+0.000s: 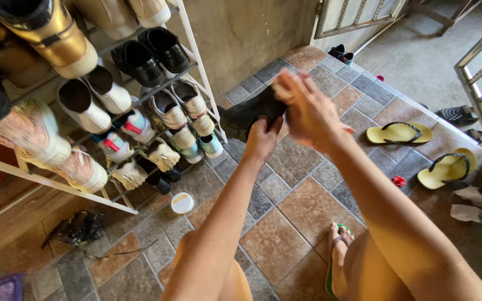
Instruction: The person sits on the floor and wipes a pair of black shoes with a pink cloth. They clean the exterior and interior of each shoe individually, handling them one at a time. The shoes are placed on the floor next to a white shoe rack filled with other footwear.
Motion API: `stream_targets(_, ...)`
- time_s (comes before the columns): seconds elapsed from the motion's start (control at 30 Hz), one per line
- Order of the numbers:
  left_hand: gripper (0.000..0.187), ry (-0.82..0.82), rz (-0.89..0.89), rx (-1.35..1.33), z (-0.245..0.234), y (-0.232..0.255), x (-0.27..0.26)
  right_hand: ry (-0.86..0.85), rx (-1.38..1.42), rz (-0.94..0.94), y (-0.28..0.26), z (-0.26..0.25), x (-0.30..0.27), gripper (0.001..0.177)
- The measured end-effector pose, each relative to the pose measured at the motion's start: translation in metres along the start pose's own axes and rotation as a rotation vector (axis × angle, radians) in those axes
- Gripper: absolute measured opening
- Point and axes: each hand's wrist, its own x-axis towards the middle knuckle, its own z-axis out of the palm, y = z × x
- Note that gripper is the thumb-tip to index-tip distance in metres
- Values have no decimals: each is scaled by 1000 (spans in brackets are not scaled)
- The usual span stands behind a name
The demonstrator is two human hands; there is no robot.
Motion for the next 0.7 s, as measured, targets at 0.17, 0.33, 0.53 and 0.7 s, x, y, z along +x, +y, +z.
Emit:
stream_targets(0.17,29,-54,-16,-97,5,-1,4,-51,-99,22,21,-2,-5,60)
stream_targets(0.33,24,-132,-177,-411,15,-1,12,154,-31,129,39,4,-5,44)
stream_targets(0.53,37,-74,-337,-458,4,24,14,198,-322,-302,46,22,-10,57)
stream_targets(0.7,44,86,-469,-596,-9,52,8,226,-199,109,66,13,-4,54)
